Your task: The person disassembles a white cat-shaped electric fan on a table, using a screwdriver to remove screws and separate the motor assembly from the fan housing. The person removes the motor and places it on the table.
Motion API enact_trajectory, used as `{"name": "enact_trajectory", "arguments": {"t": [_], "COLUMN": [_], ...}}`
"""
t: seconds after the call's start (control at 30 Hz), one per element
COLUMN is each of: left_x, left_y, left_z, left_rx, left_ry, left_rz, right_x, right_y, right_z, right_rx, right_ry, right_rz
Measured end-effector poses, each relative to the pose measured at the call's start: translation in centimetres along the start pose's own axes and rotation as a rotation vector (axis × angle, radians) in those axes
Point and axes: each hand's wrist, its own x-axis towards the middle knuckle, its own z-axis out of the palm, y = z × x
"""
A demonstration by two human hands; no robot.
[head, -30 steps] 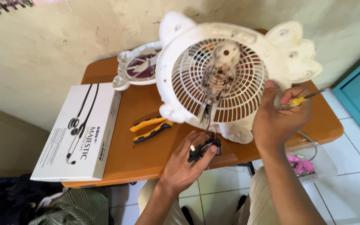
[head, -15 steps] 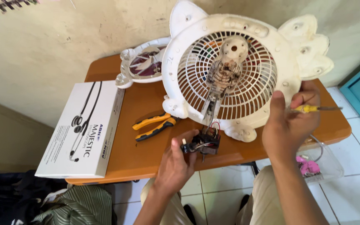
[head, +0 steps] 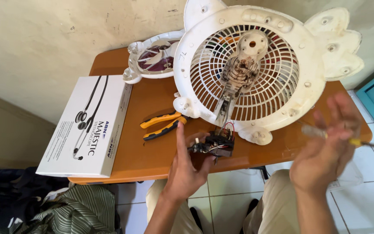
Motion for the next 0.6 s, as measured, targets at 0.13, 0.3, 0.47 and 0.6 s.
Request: {"name": "enact_trajectory", "arguments": {"t": [0.13,0.3,0.47,0.6], "left_x": [0.3,0.2,-0.1,0.3], "left_y": [-0.3,-0.8,-1.0,-1.0], "left_z": [0.0,0.2,0.5,1.0], "left_rx": [0.035,0.171,0.2,-0.034], "left_ry": [-0.027,-0.062,-0.045,0.038], "left_rz": [-0.048,0.058,0.105,-0.09], "right_x": [-5.2,-9.6,-8.7,-7.6], "right_y": [-0.1,0.9,-0.2,-0.4], "right_z": [-2.0,-0.7,1.6,3.1], "right_rx": [-0.039,-0.285,-0.388,-0.316], "right_ry": [-0.023,-0.276,-0.346,-0.288], "right_rz": [0.274,0.518,0.729,0.698]}}
